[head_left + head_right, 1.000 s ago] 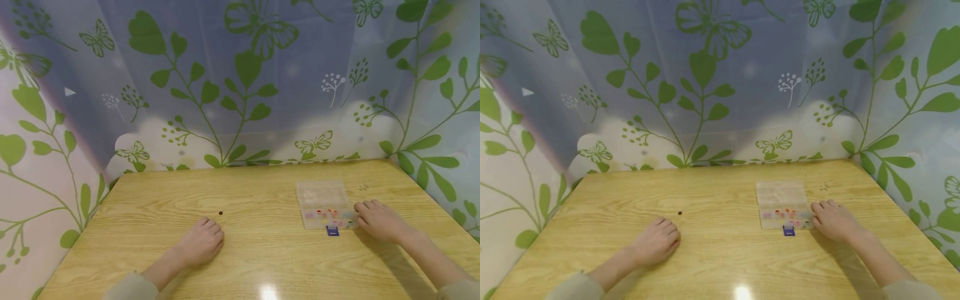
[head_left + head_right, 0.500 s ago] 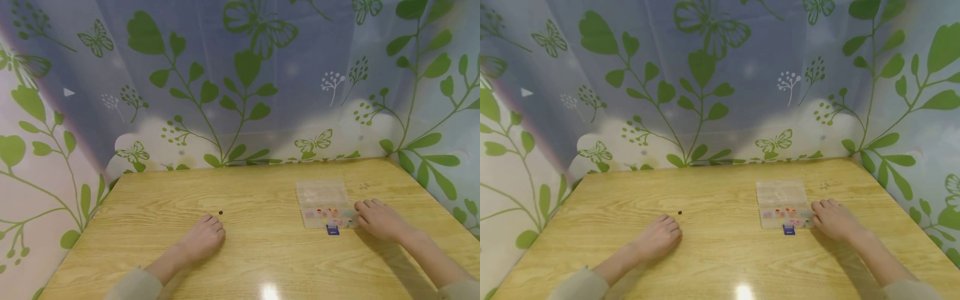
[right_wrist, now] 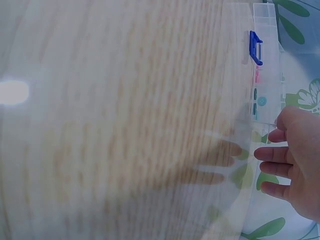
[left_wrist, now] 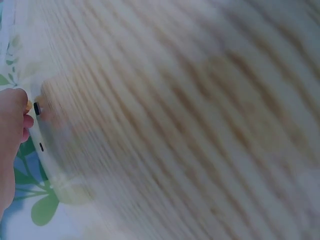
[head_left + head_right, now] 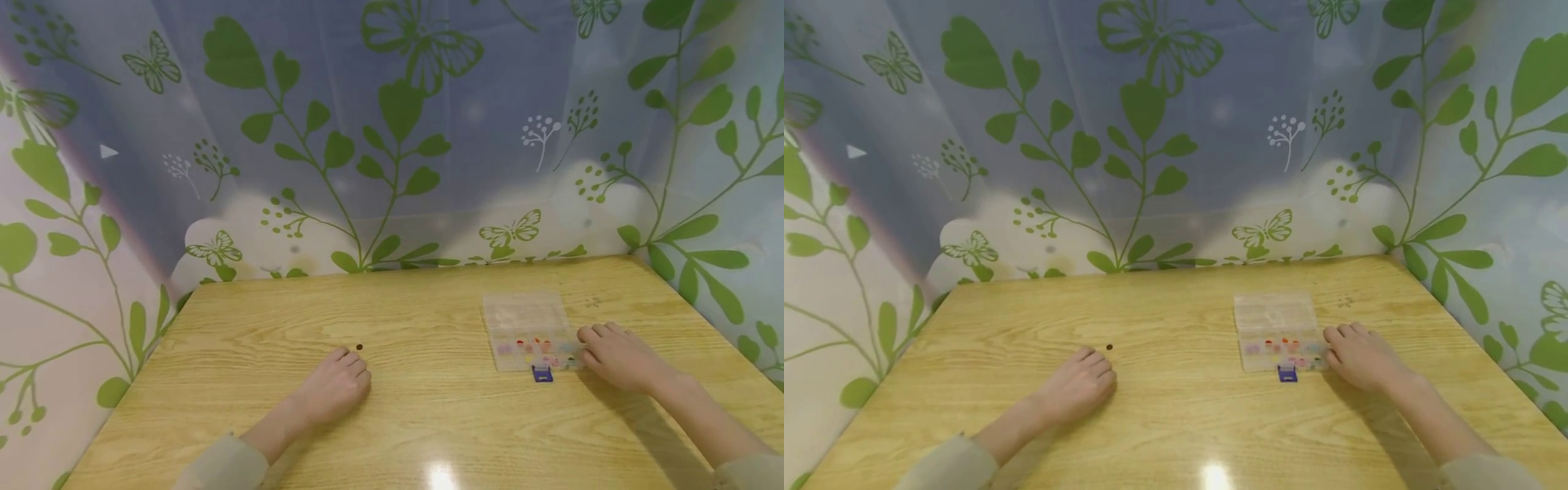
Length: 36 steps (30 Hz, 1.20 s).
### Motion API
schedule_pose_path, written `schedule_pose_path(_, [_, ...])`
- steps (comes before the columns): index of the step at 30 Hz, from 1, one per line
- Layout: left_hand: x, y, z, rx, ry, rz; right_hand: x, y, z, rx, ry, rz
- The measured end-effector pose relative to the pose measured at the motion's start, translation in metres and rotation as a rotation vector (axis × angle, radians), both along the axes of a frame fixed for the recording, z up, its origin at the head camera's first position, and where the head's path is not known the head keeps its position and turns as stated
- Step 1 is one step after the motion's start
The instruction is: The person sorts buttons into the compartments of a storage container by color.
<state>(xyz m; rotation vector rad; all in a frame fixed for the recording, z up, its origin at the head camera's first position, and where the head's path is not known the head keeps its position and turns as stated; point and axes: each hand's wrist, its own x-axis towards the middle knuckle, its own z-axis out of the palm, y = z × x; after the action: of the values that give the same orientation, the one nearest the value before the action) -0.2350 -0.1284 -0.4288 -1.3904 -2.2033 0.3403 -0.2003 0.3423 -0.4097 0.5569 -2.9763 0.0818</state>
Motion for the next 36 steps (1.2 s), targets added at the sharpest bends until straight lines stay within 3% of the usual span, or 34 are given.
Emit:
schedule_pose_path(11, [-0.001, 0.005, 0.005, 0.023, -0.039, -0.007, 0.001, -0.002, 0.003, -0.007, -0.005, -0.007])
schedule_pose_path(25, [-0.004, 0.032, 0.024, 0.053, 0.013, -0.032, 0.000, 0.000, 0.000, -0.002, -0.014, -0.007])
schedule_pose_path(36, [-0.005, 0.059, 0.035, 0.075, 0.074, -0.095, 0.001, -0.001, 0.000, -0.009, -0.012, -0.012])
